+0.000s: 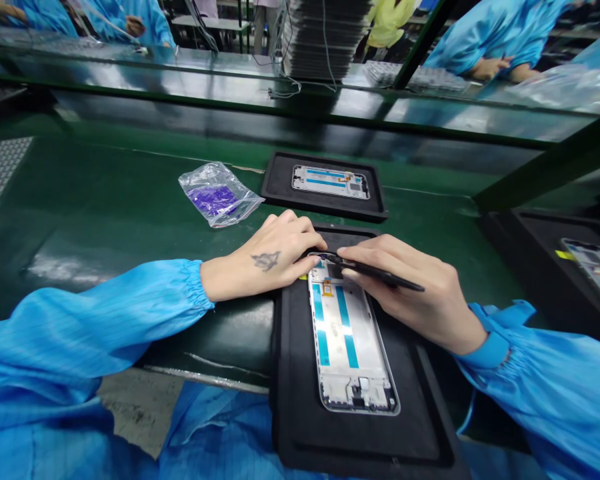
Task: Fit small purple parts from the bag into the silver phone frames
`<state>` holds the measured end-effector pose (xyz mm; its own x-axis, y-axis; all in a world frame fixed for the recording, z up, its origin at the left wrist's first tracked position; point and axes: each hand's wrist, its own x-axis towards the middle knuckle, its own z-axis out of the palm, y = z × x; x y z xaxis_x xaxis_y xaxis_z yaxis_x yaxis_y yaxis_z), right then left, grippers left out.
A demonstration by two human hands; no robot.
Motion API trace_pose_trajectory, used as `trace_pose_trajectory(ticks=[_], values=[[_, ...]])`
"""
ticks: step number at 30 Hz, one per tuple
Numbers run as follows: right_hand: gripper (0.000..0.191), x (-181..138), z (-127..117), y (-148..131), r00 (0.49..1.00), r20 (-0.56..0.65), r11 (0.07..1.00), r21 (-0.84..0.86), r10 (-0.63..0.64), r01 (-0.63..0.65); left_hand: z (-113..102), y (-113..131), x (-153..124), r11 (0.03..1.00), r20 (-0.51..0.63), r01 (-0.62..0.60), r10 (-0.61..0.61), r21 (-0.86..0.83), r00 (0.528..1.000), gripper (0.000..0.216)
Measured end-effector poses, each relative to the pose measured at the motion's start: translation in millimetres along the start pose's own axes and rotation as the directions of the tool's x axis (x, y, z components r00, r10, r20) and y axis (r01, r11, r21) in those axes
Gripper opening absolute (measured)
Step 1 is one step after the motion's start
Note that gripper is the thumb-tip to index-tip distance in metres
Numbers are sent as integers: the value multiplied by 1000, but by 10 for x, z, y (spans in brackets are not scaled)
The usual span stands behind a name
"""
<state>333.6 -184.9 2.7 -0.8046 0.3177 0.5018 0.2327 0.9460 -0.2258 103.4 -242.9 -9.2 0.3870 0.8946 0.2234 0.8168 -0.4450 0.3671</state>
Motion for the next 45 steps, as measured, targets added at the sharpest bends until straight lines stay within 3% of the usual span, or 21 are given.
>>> trace_pose_trajectory(ticks=[12,45], values=[[20,56,14,78,993,-14,981,160,113,-109,6,-8,-1,1000,13,-3,3,-10,1000,27],[11,22,27,-2,963,-77,964,90,257,-250,-16,14,-5,1000,30,13,-12,-22,999,27]])
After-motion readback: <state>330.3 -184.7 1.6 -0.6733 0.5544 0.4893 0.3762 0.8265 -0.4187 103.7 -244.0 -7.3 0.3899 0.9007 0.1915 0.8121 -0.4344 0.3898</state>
